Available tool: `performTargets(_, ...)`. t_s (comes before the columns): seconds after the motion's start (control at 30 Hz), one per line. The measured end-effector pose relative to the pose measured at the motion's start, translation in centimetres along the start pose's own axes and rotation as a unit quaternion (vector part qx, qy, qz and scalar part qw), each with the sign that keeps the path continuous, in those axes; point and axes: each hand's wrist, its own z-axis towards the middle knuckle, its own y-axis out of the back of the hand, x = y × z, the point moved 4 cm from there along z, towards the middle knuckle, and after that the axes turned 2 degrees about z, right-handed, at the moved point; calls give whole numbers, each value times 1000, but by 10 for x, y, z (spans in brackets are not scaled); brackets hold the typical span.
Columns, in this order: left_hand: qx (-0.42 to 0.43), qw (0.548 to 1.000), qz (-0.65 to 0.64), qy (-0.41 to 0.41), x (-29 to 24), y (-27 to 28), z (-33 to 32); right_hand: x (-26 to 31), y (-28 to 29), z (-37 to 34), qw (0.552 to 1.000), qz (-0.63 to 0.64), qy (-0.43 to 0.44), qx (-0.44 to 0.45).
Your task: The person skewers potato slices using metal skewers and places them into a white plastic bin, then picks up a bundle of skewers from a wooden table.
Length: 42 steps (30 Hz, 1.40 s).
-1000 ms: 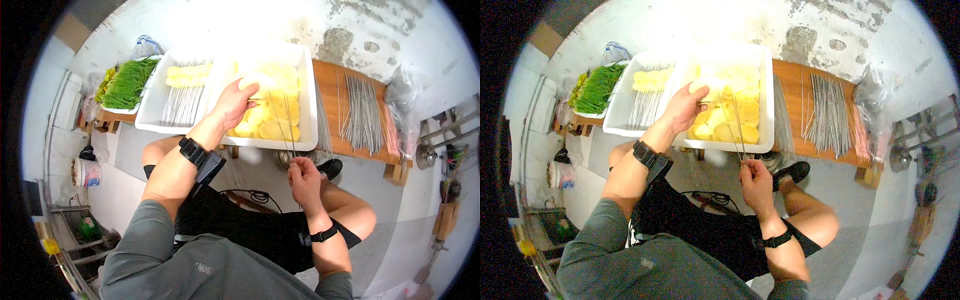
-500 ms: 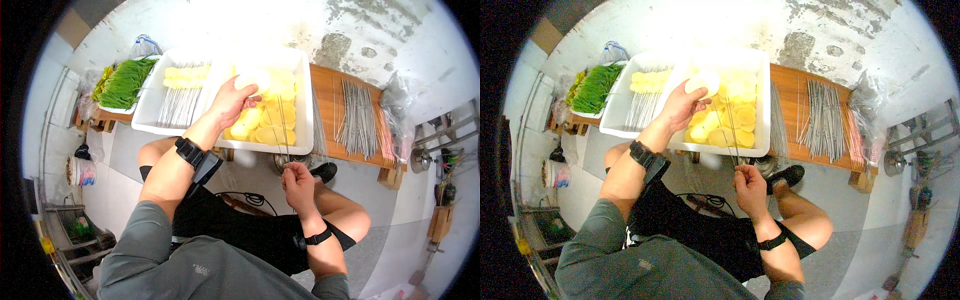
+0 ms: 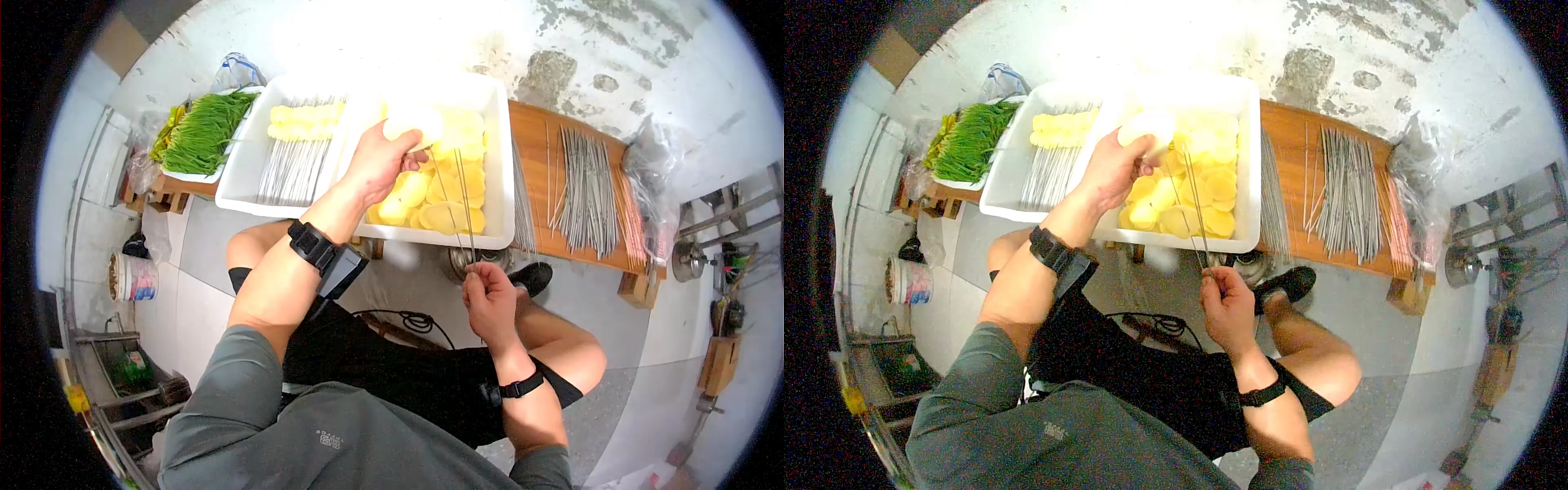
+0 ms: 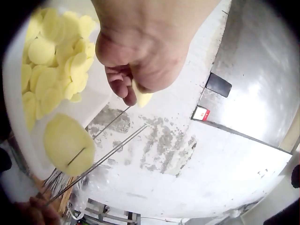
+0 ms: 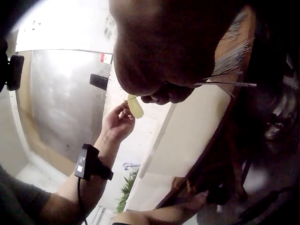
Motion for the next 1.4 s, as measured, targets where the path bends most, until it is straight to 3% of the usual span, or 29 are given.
performTargets(0.43,-3,1000,-14,-20,10,-3,1,-5,-3,-1,1000,3,14,-9)
performTargets(0.63,36,998,39,-26,18,-11,-4,2,-8,4,1000,18,1,-14)
performTargets(0.9,-18,997,23,-71,17,-14,2,-3,-7,6,999,5,-5,-43)
performTargets(1.4,-10,990,126,-66,14,-13,1,-3,-9,4,999,9,-28,-45)
